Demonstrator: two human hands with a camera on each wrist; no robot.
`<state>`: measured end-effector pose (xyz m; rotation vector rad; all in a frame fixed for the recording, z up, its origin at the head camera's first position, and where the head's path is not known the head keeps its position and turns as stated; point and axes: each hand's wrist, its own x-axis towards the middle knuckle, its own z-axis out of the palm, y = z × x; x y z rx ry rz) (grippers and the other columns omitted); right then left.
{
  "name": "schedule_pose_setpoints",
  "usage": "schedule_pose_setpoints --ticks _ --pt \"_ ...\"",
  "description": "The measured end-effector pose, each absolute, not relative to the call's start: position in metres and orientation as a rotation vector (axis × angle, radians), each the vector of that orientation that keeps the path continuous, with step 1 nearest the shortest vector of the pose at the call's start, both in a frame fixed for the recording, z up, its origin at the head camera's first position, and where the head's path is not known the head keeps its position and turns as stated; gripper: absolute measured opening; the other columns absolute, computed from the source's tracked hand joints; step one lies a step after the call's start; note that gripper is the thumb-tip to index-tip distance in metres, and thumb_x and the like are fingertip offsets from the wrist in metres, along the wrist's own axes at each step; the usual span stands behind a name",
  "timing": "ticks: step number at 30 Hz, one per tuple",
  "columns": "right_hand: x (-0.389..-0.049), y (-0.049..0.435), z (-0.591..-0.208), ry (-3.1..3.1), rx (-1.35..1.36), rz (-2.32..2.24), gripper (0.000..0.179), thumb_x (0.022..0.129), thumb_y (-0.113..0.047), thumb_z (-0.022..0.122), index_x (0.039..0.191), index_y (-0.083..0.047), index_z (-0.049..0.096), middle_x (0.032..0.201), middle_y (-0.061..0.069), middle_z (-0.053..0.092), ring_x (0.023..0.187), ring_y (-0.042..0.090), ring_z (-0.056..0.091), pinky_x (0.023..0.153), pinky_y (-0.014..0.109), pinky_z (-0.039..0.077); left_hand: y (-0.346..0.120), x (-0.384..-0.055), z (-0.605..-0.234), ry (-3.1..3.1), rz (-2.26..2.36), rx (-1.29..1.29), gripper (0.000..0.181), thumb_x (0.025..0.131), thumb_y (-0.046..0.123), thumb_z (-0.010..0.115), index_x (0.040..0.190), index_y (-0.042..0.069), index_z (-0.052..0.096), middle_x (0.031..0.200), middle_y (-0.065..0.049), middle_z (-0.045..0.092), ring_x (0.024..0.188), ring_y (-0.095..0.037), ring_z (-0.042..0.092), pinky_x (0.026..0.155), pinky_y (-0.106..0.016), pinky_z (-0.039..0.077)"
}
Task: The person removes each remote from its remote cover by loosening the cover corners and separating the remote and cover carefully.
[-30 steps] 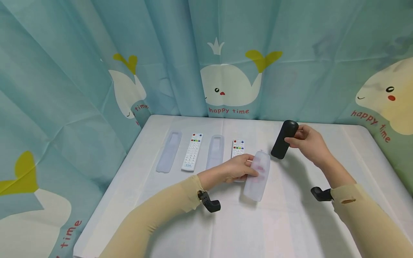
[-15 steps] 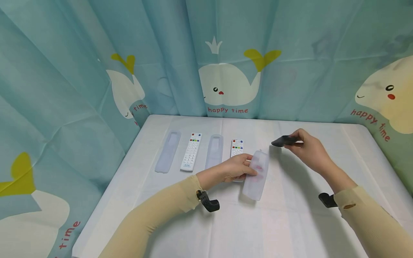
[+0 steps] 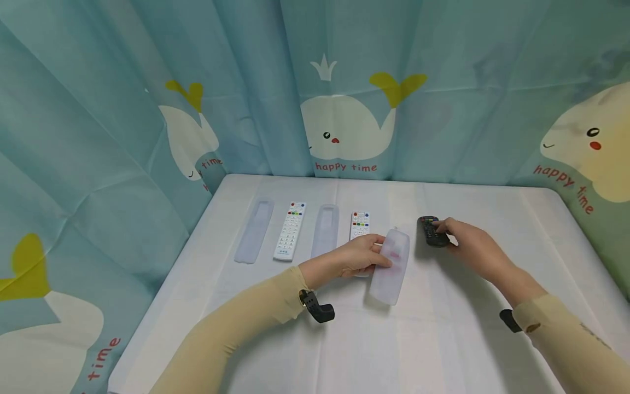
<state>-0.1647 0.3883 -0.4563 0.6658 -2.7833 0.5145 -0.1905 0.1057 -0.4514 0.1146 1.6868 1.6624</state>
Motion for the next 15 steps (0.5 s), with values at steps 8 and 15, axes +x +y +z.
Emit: schedule_pose_setpoints --ticks 8,15 --pt "-0.162 0.398 -0.473 -2.616 1.065 0.152 0.05 0.073 0.016 0.068 0.113 -0.01 0.05 0.128 0.02 0.064 0.11 0.04 0.064 0.078 0.05 0.054 0.107 -0.19 -0.451 1.696 1.663 0.109 0.049 0.086 -0.013 0.072 0.13 0.002 0.057 0.107 -0.008 0.069 0.096 -0.024 0.069 0.089 -0.046 0.058" --pt "-0.166 0.404 -0.485 -2.43 1.246 -0.062 0.025 0.107 -0.001 0.019 0.098 -0.009 0.04 0.125 0.025 0.062 0.113 0.04 0.06 0.068 0.043 0.053 0.108 -0.189 -0.451 1.7 1.664 0.102 0.05 0.086 -0.012 0.072 0.131 0.003 0.057 0.107 -0.007 0.07 0.095 -0.023 0.069 0.088 -0.045 0.058"
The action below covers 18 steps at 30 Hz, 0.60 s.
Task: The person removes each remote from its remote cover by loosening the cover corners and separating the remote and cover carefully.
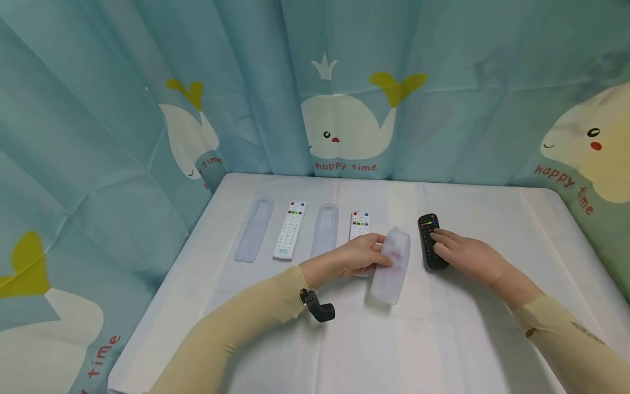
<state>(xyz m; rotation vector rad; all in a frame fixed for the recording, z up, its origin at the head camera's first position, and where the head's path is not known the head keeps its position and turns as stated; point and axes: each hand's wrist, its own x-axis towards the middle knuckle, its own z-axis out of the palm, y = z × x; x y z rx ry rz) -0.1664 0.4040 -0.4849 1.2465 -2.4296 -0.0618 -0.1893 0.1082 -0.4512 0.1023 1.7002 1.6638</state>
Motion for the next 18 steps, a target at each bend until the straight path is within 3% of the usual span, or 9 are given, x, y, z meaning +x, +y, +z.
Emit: schedule_pose_setpoints --ticks 3,10,15,18 --pt "-0.169 0.404 -0.487 -2.377 1.283 -0.125 0.042 0.112 -0.012 0.002 0.095 -0.008 0.04 0.123 0.026 0.062 0.112 0.039 0.061 0.062 0.041 0.052 0.108 -0.189 -0.45 1.692 1.67 0.096 0.05 0.086 -0.013 0.072 0.131 0.003 0.057 0.107 -0.008 0.07 0.095 -0.024 0.069 0.088 -0.045 0.058" --pt "-0.167 0.409 -0.49 -2.403 1.281 -0.123 0.044 0.111 -0.013 0.002 0.096 -0.008 0.042 0.122 0.026 0.062 0.112 0.039 0.061 0.068 0.045 0.055 0.107 -0.19 -0.449 1.689 1.665 0.104 0.051 0.087 -0.011 0.072 0.133 0.003 0.056 0.105 -0.007 0.07 0.094 -0.022 0.069 0.09 -0.045 0.058" --pt "-0.165 0.413 -0.489 -2.444 1.266 -0.064 0.027 0.107 -0.005 0.019 0.104 -0.008 0.045 0.127 0.024 0.061 0.112 0.038 0.062 0.075 0.046 0.055 0.109 -0.193 -0.447 1.718 1.684 0.062 0.055 0.087 -0.01 0.073 0.136 0.003 0.054 0.107 -0.008 0.069 0.095 -0.023 0.068 0.092 -0.049 0.056" --pt "-0.163 0.414 -0.489 -2.457 1.253 -0.026 0.018 0.097 0.003 0.037 0.106 -0.008 0.047 0.129 0.024 0.06 0.111 0.038 0.062 0.076 0.047 0.056 0.111 -0.194 -0.447 1.746 1.698 0.047 0.056 0.087 -0.01 0.072 0.138 0.003 0.053 0.107 -0.008 0.068 0.097 -0.025 0.067 0.092 -0.051 0.056"
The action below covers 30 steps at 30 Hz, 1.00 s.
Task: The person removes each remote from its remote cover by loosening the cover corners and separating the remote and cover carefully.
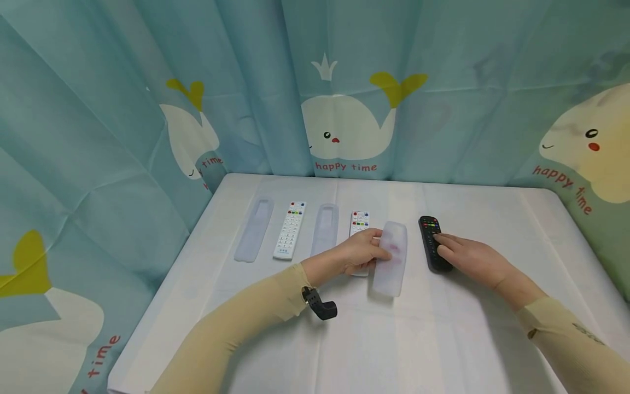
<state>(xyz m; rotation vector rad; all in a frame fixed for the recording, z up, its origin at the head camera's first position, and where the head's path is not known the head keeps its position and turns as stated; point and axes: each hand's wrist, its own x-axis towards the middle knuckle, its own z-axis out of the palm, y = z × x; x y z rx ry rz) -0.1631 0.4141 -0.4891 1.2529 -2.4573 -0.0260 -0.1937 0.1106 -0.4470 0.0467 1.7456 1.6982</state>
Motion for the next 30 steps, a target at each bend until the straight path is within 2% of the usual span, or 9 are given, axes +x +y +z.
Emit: schedule_pose_setpoints --ticks 4,8,11,13,15,18,19,24,30 --pt "-0.162 0.415 -0.49 -2.462 1.224 0.028 0.029 0.082 0.009 0.053 0.105 -0.007 0.05 0.126 0.023 0.062 0.109 0.039 0.064 0.075 0.049 0.056 0.114 -0.194 -0.446 1.768 1.718 0.035 0.056 0.089 -0.011 0.07 0.139 0.002 0.052 0.107 -0.009 0.068 0.099 -0.027 0.067 0.093 -0.054 0.055" --pt "-0.163 0.414 -0.492 -2.442 1.172 0.089 0.019 0.102 -0.001 0.038 0.103 -0.006 0.056 0.118 0.022 0.067 0.101 0.039 0.067 0.073 0.051 0.057 0.117 -0.195 -0.444 1.771 1.734 0.022 0.054 0.089 -0.011 0.069 0.139 0.002 0.052 0.109 -0.009 0.069 0.101 -0.027 0.066 0.095 -0.055 0.053" --pt "-0.162 0.413 -0.491 -2.429 1.126 0.116 0.048 0.112 -0.023 0.018 0.101 -0.005 0.061 0.112 0.021 0.069 0.095 0.038 0.068 0.071 0.051 0.057 0.122 -0.196 -0.445 1.765 1.758 0.015 0.051 0.09 -0.011 0.067 0.137 0.001 0.052 0.11 -0.009 0.068 0.101 -0.026 0.066 0.095 -0.053 0.054" --pt "-0.161 0.411 -0.489 -2.442 1.082 0.133 0.036 0.111 -0.018 0.032 0.099 -0.005 0.063 0.11 0.02 0.07 0.093 0.038 0.069 0.07 0.051 0.057 0.125 -0.198 -0.445 1.771 1.775 0.009 0.051 0.09 -0.012 0.065 0.137 0.0 0.052 0.109 -0.009 0.067 0.1 -0.025 0.065 0.095 -0.052 0.054" --pt "-0.159 0.409 -0.486 -2.467 1.026 0.148 0.013 0.099 -0.008 0.052 0.099 -0.004 0.065 0.11 0.019 0.07 0.093 0.038 0.069 0.069 0.051 0.057 0.128 -0.201 -0.444 1.779 1.794 0.006 0.051 0.09 -0.012 0.064 0.138 0.0 0.05 0.11 -0.01 0.065 0.101 -0.025 0.065 0.095 -0.051 0.054" --pt "-0.156 0.405 -0.48 -2.51 0.929 0.177 0.03 0.072 0.005 0.065 0.1 -0.004 0.068 0.11 0.018 0.071 0.094 0.037 0.069 0.069 0.05 0.057 0.134 -0.205 -0.442 1.807 1.8 -0.003 0.053 0.091 -0.012 0.062 0.141 0.0 0.048 0.113 -0.012 0.064 0.103 -0.026 0.064 0.095 -0.05 0.054" --pt "-0.155 0.403 -0.478 -2.522 0.897 0.182 0.032 0.07 0.006 0.065 0.1 -0.004 0.069 0.111 0.017 0.071 0.094 0.036 0.069 0.068 0.049 0.056 0.135 -0.206 -0.442 1.82 1.794 -0.005 0.053 0.092 -0.011 0.062 0.142 0.0 0.047 0.114 -0.012 0.063 0.105 -0.026 0.064 0.096 -0.05 0.054" --pt "-0.152 0.396 -0.472 -2.579 0.808 0.243 0.035 0.073 0.005 0.072 0.107 -0.004 0.07 0.112 0.015 0.071 0.098 0.036 0.067 0.075 0.051 0.055 0.145 -0.211 -0.44 1.884 1.752 -0.035 0.056 0.092 -0.01 0.063 0.144 0.002 0.047 0.121 -0.013 0.063 0.109 -0.029 0.064 0.095 -0.051 0.054" --pt "-0.147 0.386 -0.467 -2.697 0.772 0.289 0.046 0.081 -0.015 0.084 0.123 -0.001 0.069 0.12 0.021 0.068 0.114 0.042 0.06 0.099 0.06 0.043 0.156 -0.213 -0.442 1.91 1.744 -0.077 0.054 0.091 -0.011 0.063 0.142 0.001 0.049 0.119 -0.014 0.062 0.112 -0.031 0.064 0.097 -0.052 0.053"
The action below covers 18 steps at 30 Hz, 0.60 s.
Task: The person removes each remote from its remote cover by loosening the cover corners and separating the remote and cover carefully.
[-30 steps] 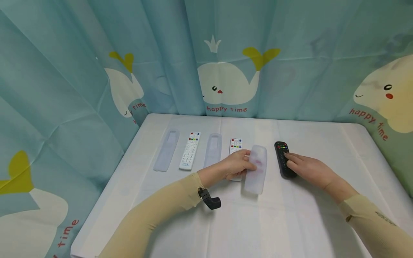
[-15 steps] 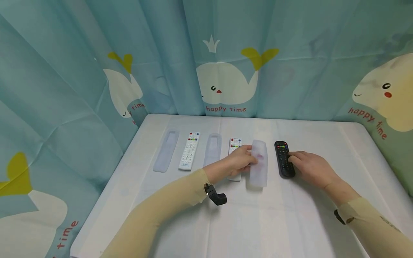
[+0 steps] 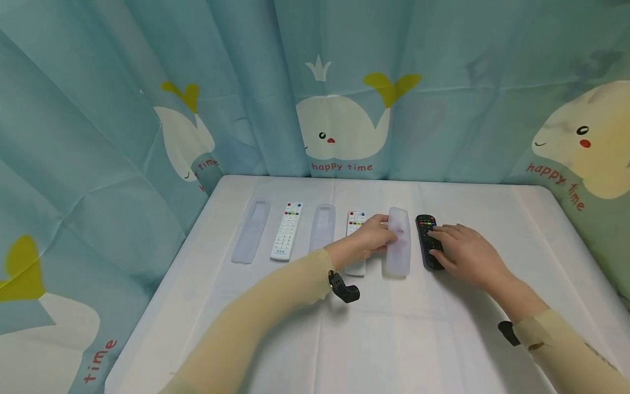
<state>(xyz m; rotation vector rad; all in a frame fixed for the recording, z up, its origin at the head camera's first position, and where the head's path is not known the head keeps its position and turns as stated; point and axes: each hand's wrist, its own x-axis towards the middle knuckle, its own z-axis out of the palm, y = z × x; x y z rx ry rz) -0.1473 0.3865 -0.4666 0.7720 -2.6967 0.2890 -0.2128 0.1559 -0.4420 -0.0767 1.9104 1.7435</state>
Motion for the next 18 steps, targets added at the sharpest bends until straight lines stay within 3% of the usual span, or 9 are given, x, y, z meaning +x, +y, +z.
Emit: schedule_pose_setpoints --ticks 7,18 --pt "-0.137 0.38 -0.463 -2.785 0.649 0.359 0.052 0.09 -0.027 0.079 0.134 -0.002 0.064 0.132 0.022 0.062 0.126 0.045 0.052 0.111 0.059 0.033 0.164 -0.216 -0.449 1.916 1.766 -0.068 0.055 0.091 -0.012 0.061 0.144 -0.003 0.047 0.121 -0.018 0.061 0.114 -0.034 0.063 0.097 -0.052 0.053" --pt "-0.137 0.37 -0.464 -2.779 0.64 0.403 0.05 0.093 -0.028 0.076 0.134 -0.002 0.063 0.132 0.023 0.062 0.126 0.044 0.052 0.111 0.059 0.033 0.155 -0.221 -0.451 2.059 1.57 -0.005 0.055 0.093 -0.005 0.063 0.145 -0.006 0.048 0.127 -0.02 0.06 0.115 -0.031 0.061 0.102 -0.046 0.05"
